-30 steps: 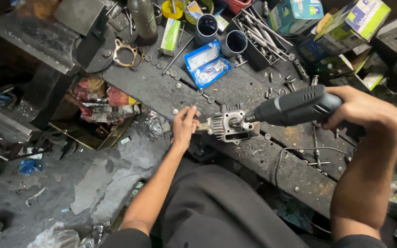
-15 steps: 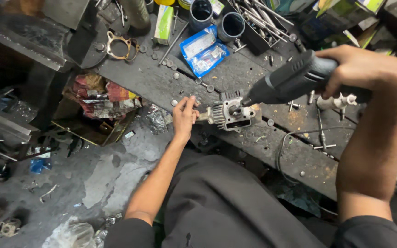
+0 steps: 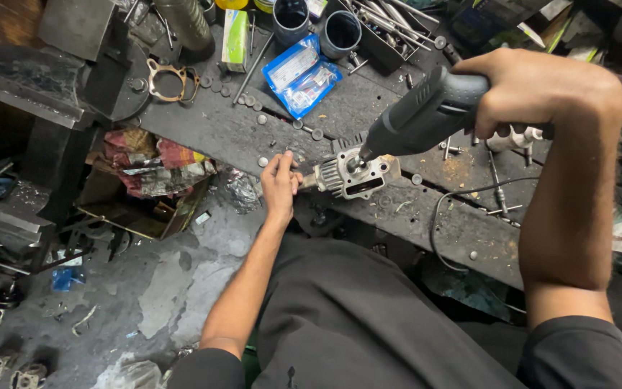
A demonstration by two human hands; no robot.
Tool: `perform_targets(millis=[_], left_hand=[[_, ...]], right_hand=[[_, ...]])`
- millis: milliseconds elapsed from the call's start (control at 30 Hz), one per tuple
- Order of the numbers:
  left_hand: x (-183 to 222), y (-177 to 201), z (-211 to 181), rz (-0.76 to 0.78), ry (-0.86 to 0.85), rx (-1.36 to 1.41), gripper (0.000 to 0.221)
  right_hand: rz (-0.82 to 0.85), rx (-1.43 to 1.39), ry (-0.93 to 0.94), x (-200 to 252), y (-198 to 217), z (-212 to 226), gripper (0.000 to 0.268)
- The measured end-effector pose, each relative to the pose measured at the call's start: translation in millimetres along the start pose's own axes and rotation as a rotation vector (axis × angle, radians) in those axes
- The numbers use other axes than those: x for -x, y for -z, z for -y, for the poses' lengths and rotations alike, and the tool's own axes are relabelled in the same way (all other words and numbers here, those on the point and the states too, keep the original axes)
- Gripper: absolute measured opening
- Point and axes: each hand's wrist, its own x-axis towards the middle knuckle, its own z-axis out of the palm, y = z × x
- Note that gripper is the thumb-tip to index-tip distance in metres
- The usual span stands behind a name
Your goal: The person uses a hammer to tap a gear onto a shaft, then uses a power drill to grind the surface of an engine casing. The person holds the casing with one hand while operating the drill with the other.
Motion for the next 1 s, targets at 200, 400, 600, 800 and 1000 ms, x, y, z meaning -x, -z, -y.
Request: perform_targets(millis=[200, 400, 600, 800, 1000], left_hand=[[-1, 1, 0, -0.015, 0.018, -0.001, 0.034], [-2, 3, 2, -0.014, 0.015, -0.006, 0.035], [-3, 4, 4, -0.033, 0.014, 0.009, 0.035], [-1, 3, 5, -0.04, 0.0, 0.029, 0.034], [-5, 3, 11, -0.083, -0.025, 0.227, 0.032]], right_hand=[[-0.075, 0.051, 0.068, 22, 0, 21, 0.081], [-0.102, 0.129, 0.072, 44, -14, 30, 0.054], [-0.061, 0.016, 0.06, 35, -23, 8, 0.063], [0.058, -0.005, 0.144, -33, 9, -9, 0.05], [0.106, 0.179, 0.153, -41, 42, 54, 0.047]])
